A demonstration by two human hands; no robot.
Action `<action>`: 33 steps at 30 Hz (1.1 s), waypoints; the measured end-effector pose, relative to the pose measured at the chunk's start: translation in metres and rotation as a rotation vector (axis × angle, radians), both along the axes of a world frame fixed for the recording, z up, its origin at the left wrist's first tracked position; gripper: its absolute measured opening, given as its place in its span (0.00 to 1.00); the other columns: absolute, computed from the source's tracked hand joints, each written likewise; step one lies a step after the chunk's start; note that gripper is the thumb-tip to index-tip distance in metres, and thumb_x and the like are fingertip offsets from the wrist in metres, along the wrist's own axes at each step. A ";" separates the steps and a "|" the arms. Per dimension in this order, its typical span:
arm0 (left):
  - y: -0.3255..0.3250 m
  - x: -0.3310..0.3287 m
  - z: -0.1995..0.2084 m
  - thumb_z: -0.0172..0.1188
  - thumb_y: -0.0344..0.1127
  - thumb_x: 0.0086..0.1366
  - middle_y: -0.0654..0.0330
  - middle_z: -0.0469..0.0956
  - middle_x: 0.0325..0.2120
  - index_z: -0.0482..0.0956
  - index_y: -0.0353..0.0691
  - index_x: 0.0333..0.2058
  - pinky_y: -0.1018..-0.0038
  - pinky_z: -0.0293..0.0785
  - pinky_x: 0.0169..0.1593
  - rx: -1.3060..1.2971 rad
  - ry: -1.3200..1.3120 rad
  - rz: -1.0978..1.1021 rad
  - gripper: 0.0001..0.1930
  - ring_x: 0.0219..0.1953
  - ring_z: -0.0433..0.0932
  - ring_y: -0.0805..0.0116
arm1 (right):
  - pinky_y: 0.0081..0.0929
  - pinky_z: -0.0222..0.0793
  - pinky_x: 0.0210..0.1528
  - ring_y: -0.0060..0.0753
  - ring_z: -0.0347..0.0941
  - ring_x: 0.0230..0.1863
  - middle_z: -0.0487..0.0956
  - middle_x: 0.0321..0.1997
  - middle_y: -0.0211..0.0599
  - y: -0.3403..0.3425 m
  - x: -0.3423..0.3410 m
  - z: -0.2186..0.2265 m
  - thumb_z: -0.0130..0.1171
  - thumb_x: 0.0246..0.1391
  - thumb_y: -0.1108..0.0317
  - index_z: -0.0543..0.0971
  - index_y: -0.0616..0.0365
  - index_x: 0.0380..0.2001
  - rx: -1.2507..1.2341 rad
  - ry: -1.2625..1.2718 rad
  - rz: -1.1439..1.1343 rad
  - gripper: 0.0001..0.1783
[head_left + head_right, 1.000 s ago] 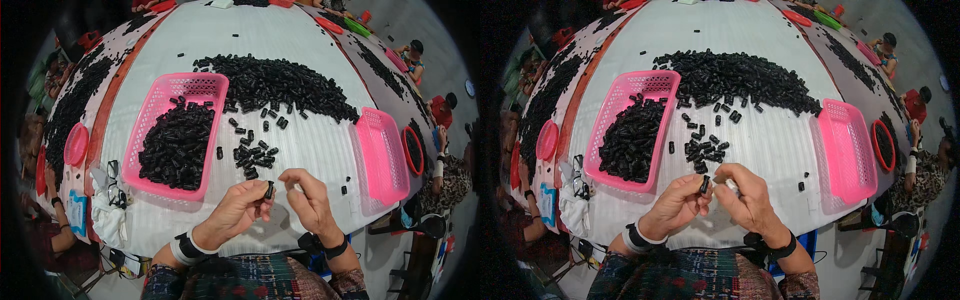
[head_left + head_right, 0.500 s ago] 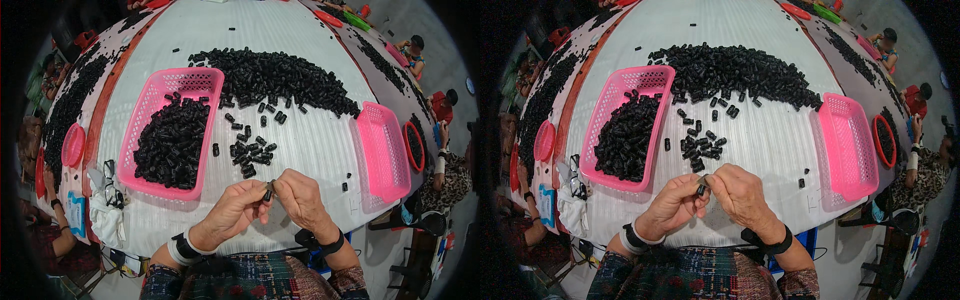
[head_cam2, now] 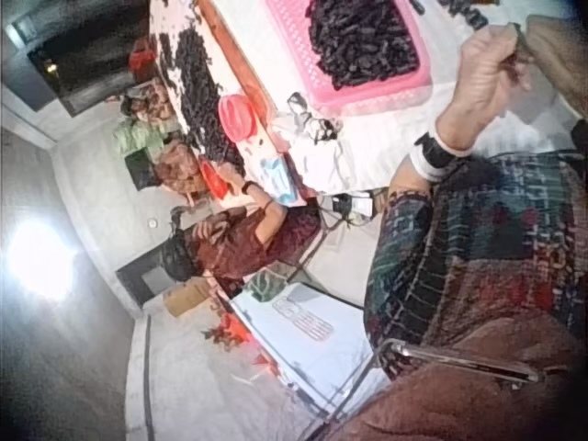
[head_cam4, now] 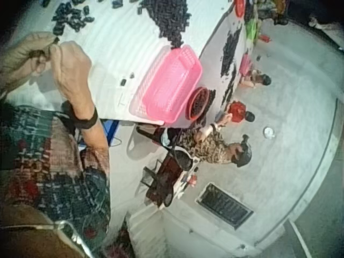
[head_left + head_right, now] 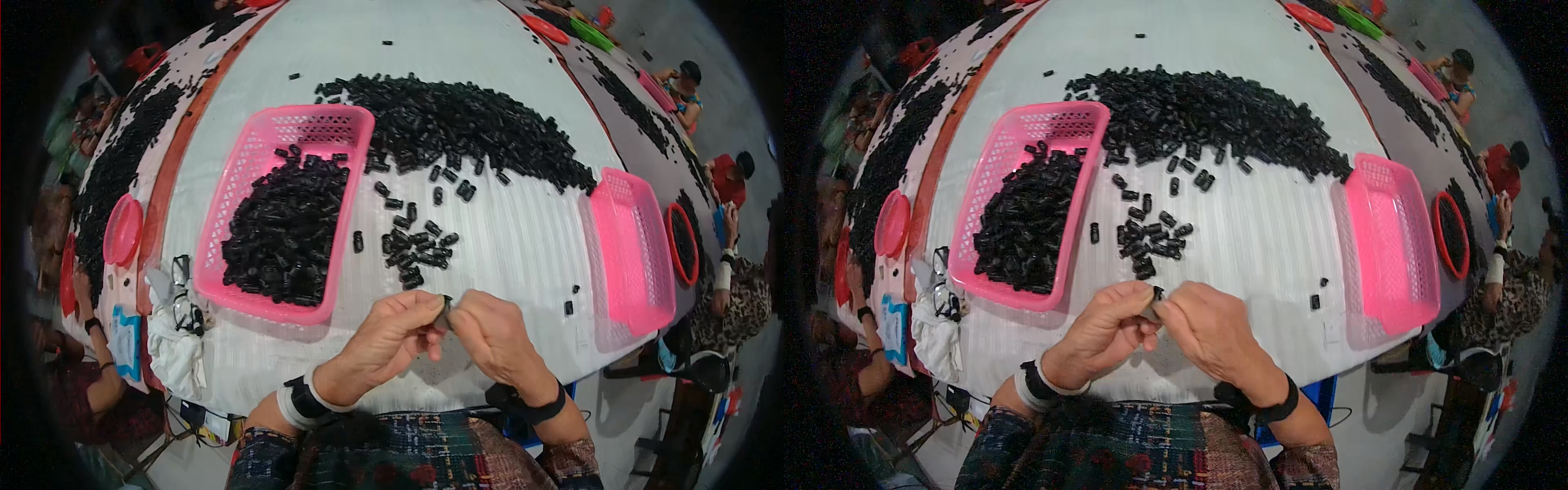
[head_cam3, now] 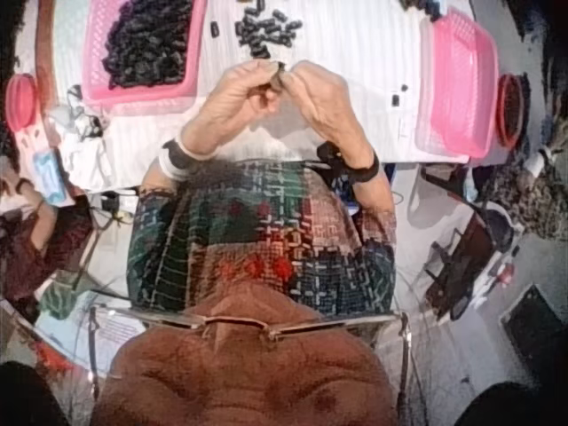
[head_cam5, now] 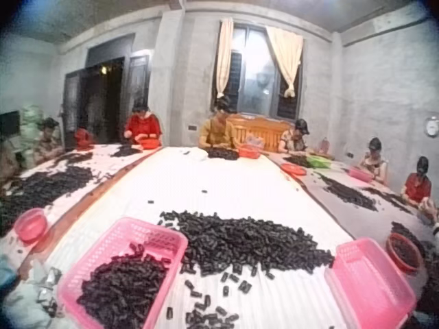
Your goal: Manually assembling small black plastic or rubber components for shoes at a manufacturing table.
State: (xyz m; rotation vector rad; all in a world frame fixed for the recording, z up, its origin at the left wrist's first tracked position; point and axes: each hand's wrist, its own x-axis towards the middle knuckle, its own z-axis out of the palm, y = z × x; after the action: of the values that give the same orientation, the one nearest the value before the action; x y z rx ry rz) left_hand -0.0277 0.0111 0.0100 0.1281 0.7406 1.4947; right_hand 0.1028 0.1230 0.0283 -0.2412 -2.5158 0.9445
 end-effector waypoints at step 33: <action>-0.004 0.010 0.015 0.48 0.39 0.64 0.64 0.72 0.19 0.73 0.37 0.27 0.80 0.63 0.27 0.075 -0.009 0.088 0.12 0.22 0.67 0.77 | 0.25 0.58 0.18 0.33 0.65 0.18 0.69 0.18 0.35 -0.030 -0.014 0.003 0.69 0.18 0.72 0.75 0.65 0.33 0.274 0.403 -0.233 0.28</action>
State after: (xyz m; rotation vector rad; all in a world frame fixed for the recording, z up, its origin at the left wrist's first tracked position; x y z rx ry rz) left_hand -0.0173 0.0072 0.0255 0.1467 0.6906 1.6069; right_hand 0.0888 0.0932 0.0311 -0.2257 -2.1545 0.4914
